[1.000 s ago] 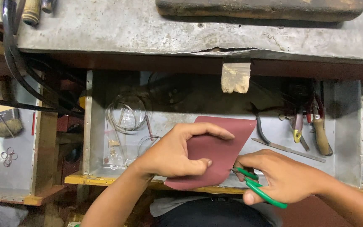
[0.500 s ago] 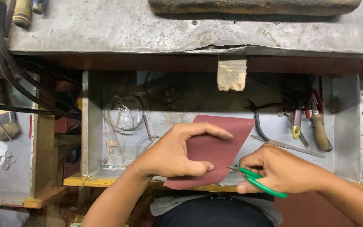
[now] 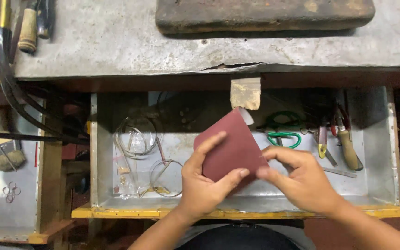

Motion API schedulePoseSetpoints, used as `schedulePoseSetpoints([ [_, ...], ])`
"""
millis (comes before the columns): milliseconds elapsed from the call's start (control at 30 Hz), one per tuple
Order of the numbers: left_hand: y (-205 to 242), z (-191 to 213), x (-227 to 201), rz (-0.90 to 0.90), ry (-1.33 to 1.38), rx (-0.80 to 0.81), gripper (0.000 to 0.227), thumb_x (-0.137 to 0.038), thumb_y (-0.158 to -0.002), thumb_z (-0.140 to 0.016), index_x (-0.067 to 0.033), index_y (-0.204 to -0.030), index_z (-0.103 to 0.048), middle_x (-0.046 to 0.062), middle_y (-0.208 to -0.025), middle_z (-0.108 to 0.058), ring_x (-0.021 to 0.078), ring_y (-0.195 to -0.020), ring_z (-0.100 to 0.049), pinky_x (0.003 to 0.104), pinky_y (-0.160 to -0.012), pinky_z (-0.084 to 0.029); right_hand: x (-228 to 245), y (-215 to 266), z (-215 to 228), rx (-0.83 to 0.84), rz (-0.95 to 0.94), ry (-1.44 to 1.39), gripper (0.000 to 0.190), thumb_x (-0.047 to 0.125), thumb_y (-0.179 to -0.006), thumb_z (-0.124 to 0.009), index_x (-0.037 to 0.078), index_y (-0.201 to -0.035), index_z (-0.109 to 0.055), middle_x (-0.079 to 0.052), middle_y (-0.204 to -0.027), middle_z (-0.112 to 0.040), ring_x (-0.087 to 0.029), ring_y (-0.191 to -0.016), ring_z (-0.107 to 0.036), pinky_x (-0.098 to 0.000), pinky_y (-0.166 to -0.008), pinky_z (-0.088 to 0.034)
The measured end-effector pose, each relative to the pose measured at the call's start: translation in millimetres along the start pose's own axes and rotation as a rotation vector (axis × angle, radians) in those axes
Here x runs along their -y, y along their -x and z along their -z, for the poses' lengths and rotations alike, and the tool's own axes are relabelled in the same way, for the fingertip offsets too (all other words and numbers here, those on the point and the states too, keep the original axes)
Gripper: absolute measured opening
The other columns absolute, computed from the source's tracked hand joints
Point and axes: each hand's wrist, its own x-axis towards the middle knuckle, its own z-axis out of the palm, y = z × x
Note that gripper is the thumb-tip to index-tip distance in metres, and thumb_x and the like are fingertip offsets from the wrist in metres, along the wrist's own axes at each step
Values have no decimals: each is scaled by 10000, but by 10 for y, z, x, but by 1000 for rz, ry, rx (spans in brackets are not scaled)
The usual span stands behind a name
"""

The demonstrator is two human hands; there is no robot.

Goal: The person uses pliers to hold small metal jewelry components and sands them with a piece of sandpaper at a workshop bench.

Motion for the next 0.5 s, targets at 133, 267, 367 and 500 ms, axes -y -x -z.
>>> schedulePoseSetpoints([
  [133, -21, 206, -420, 342, -504, 168, 1198, -608, -600, -842, -300, -1625, -303, -1, -582, -674, 138, -435, -548, 274, -477, -468, 54, 7, 118, -121, 263, 318, 176, 228, -946, -663, 81, -856, -701, -15, -759, -701, -150, -687, -654, -282, -677, -488],
  [267, 118, 288, -397, -932, -1123, -72, 411, -481, -1026, -699, -133, -1243, -726, 10, -957, -604, 228, -840, -542, 448, -776, -397, 247, 131, 240, 161, 703, 708, 136, 140, -999, -528, 78, -985, -648, -41, -811, -596, -265, -669, -548, -403, -593, -410],
  [367, 165, 230, -518, -1110, -985, 219, 274, -287, -1103, -513, -117, -1152, -722, 63, -1084, -707, 299, -1097, -692, 587, -1094, -431, 500, 234, 152, 282, 914, 884, 262, 113, -1069, -413, 60, -879, -585, -45, -745, -475, -239, -623, -465, -388, -544, -348],
  [500, 355, 257, -338, -1036, -718, 485, 414, 25, -1046, -499, -143, -669, -465, 26, -625, -452, 192, -679, -444, 415, -935, -529, 555, 410, 40, 229, 1039, 956, 290, 122, -1104, -399, 138, -851, -539, 28, -731, -391, -129, -594, -380, -280, -527, -339],
])
